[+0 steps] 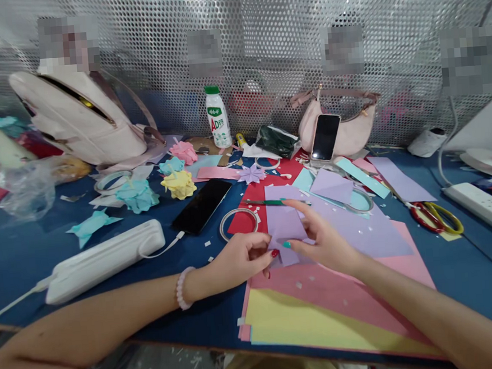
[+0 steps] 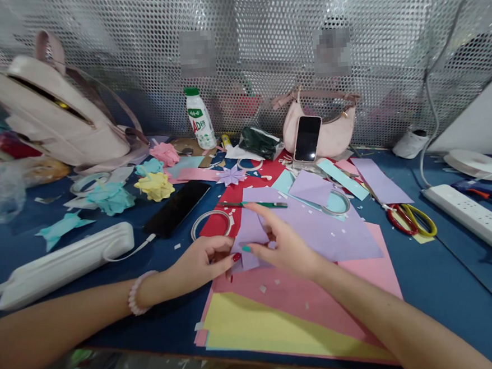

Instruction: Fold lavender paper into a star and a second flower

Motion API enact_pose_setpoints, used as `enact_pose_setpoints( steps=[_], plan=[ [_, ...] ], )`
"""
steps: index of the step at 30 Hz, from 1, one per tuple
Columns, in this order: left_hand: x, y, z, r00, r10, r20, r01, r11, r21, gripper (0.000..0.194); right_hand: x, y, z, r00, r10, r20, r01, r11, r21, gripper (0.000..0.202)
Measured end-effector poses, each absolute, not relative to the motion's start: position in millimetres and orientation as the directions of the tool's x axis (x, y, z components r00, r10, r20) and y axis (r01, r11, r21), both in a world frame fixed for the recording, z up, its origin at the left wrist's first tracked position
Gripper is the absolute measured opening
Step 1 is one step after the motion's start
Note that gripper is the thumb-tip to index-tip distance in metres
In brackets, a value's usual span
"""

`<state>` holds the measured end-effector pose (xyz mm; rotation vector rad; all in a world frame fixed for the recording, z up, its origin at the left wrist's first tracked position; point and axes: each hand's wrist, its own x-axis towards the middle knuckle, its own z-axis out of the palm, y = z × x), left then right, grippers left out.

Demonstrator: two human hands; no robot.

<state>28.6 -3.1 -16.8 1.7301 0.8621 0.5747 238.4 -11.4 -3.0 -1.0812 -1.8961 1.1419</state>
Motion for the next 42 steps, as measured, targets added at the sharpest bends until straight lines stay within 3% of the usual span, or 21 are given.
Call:
enact_pose_setpoints(
  steps=[3,7,15,22,25,30,35,37,39,42],
  plan=[
    [30,-2,-18,0.619,0.783,-0.055,0.232,-0.116,0.966,0.017,238,-14,1,-0.500,0.858,0.121,0.216,0.258,-0.942,0.081],
    [29,-2,-20,0.646,0.762,-0.036,0.203,-0.125,0.971,0.030,236,-12,-6,-0.449,0.884,0.133,0.154,0.223,-0.962,0.095],
    [23,-1,-23,0.624,0.781,-0.019,0.341,-0.250,0.906,0.029,237,-10,-24,-0.320,0.939,0.126,0.324,0.234,-0.917,0.086],
    [23,-2,-25,0.645,0.756,0.109,0.378,-0.440,0.815,0.025,233,-16,-19,-0.407,0.899,0.161,0.356,0.318,-0.878,0.082],
    [25,-3,-20,0.632,0.772,0.071,0.365,-0.376,0.852,0.012,232,-15,-17,-0.384,0.903,0.192,0.378,0.344,-0.860,0.074],
    [28,3,-12,0.599,0.799,-0.053,0.288,-0.154,0.945,0.026,236,-9,-17,-0.419,0.889,0.183,0.403,0.363,-0.840,0.077],
    [29,10,-15,0.601,0.799,-0.027,0.238,-0.147,0.960,0.013,241,-4,-12,-0.465,0.872,0.154,0.403,0.363,-0.840,0.080],
    [28,10,-20,0.574,0.818,-0.031,0.299,-0.174,0.938,0.018,245,-1,-8,-0.491,0.864,0.110,0.424,0.348,-0.836,0.079],
    [26,10,-25,0.517,0.856,0.020,0.406,-0.265,0.875,0.033,249,3,-5,-0.525,0.850,0.050,0.455,0.330,-0.827,0.077],
    [22,11,-31,0.476,0.811,0.340,0.498,-0.568,0.655,0.033,256,9,-3,-0.567,0.823,-0.044,0.527,0.321,-0.787,0.074]
  ],
)
